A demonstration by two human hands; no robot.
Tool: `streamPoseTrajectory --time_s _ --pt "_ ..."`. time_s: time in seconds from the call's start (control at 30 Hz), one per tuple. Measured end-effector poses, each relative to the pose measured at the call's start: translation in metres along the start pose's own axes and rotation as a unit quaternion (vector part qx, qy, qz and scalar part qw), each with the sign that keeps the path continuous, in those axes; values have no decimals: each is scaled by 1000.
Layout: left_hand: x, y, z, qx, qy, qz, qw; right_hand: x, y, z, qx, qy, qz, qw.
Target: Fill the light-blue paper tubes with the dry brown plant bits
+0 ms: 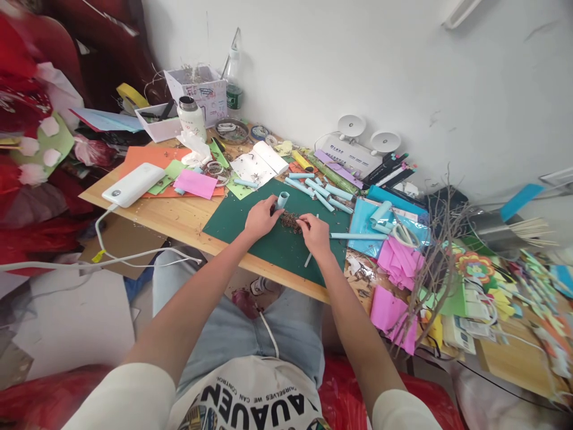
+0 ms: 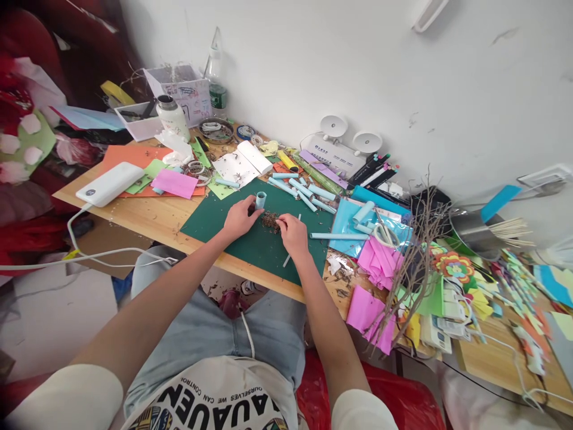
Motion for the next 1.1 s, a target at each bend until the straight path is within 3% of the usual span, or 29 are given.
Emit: streamPoseTrajectory --time_s 0.13,0.23,0.43,0.67,0.97,1.1 --pt "0 -2 2 0 7 14 1000 2 -4 -1 -51 -24 -21 998" --pt "0 -2 2 -3 8 19 1000 4 -2 0 -29 -56 -31 998" --pt "0 -1 -1 -3 -1 12 1000 8 0 -7 43 41 14 998" --pt "1 -3 1 -15 8 14 1000 17 5 -13 122 35 121 984" --pt "1 -1 0 1 1 17 1000 20 1 -14 167 74 185 966" --pt "1 -1 0 1 1 16 1000 33 -9 -17 200 87 174 960"
Point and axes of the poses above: each hand's wrist, its own x-axis towards the middle knuckle, its own z-axis out of the palm, y = z × x, the point moved 1 cm from there along x, towards the middle knuckle, and after that the axes turned 6 degrees about y, right-handed, at the moved point
